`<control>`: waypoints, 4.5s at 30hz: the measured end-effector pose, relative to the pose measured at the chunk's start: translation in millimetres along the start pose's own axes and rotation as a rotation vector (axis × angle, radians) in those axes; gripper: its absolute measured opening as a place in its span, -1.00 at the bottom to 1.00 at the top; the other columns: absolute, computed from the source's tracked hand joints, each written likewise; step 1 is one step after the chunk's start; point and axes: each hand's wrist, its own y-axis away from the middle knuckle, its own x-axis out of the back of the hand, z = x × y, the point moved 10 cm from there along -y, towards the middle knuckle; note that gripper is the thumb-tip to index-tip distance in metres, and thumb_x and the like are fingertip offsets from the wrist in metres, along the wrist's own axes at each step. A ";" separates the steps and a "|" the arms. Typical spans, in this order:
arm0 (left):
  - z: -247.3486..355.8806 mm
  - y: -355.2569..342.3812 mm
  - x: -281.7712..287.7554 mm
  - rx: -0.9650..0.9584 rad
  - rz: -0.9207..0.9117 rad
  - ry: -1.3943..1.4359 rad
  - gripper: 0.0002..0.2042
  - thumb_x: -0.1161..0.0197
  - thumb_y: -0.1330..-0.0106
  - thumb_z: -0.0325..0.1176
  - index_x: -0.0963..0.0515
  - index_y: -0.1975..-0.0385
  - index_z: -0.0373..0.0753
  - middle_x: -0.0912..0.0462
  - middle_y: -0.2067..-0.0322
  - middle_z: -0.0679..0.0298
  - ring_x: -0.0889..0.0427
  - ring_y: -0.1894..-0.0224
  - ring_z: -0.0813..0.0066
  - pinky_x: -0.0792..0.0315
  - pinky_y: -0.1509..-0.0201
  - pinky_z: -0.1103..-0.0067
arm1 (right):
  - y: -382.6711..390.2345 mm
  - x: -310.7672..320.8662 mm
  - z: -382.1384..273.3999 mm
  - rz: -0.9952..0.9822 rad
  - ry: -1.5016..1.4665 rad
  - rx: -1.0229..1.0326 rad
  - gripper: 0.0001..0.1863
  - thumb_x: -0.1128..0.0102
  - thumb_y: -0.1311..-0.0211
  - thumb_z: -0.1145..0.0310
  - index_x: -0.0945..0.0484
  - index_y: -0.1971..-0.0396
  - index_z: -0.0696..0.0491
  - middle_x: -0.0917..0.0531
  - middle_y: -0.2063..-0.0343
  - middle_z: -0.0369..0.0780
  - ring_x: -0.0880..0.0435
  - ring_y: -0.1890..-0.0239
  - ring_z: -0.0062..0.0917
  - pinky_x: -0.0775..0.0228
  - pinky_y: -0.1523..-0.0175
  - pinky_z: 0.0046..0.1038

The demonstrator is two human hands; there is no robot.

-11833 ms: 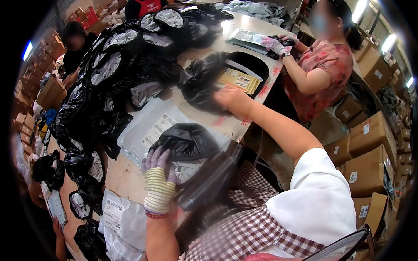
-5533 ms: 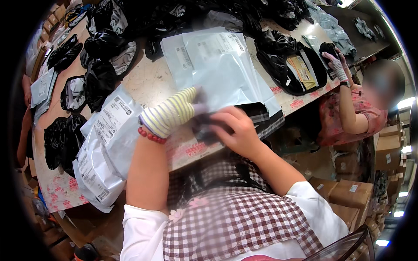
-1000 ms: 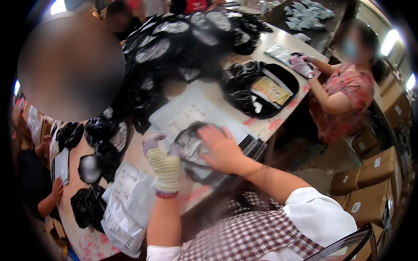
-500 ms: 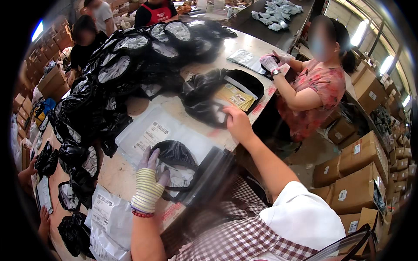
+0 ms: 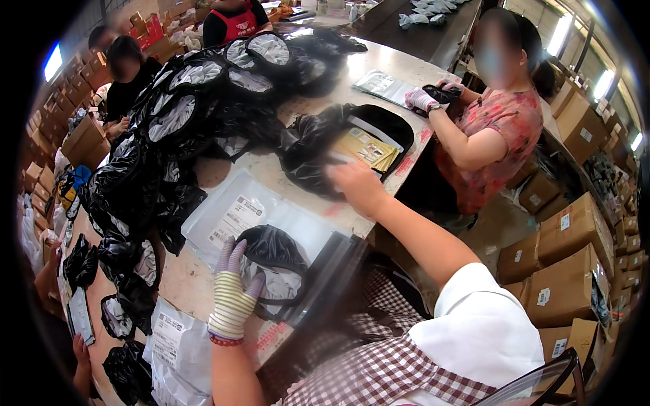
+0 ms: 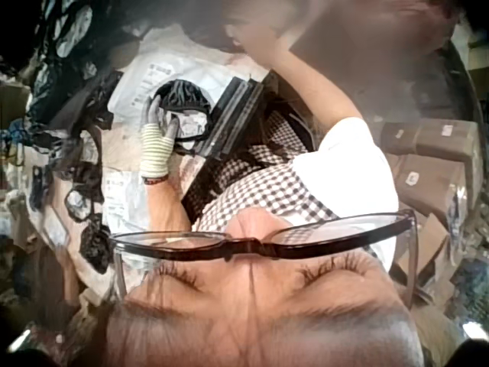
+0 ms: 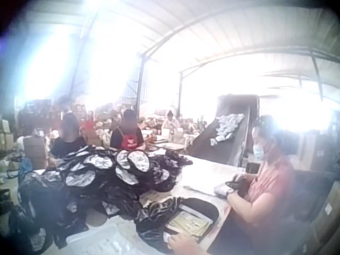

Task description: The person is packing garments into silver mailing bags. They pick up black clothing items from a large pile on a table, place them inside the individual shipping envelopes, and set the finished bags aside.

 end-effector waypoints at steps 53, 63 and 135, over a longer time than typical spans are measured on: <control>64.7 11.5 -20.5 -0.281 -0.074 -0.391 -0.31 -0.32 -0.13 -0.39 -0.47 -0.39 -0.02 -0.45 -0.36 0.02 -0.37 -0.44 -0.06 -0.18 -0.54 0.02 | -18.4 95.6 -3.9 0.094 0.101 -0.116 -0.84 -0.39 -0.21 0.37 -0.75 0.30 0.14 -0.81 0.22 -0.13 -0.78 0.17 -0.19 -0.62 0.00 -0.25; 31.8 14.0 61.3 -0.053 0.394 -0.203 -0.69 -0.42 -0.17 -0.44 -0.62 0.07 -0.31 -0.66 0.01 -0.08 -0.65 -0.02 -0.10 -0.54 -0.15 0.21 | 12.4 30.9 -226.5 -0.084 -0.296 0.109 -0.78 -0.22 -0.10 0.44 -0.62 0.23 0.17 -0.70 0.15 -0.03 -0.72 0.17 -0.21 -0.59 0.03 -0.29; 37.5 23.2 -42.1 -0.014 -0.069 -0.127 -0.78 -0.44 -0.26 -0.39 -0.62 0.15 -0.26 -0.64 0.24 0.03 -0.68 0.24 -0.01 -0.57 0.18 0.19 | 56.5 79.4 -120.4 0.156 -1.028 -0.573 -0.26 -0.34 -0.15 0.66 -0.43 -0.40 0.10 -0.64 -0.24 -0.13 -0.65 -0.21 -0.44 -0.49 -0.31 -0.41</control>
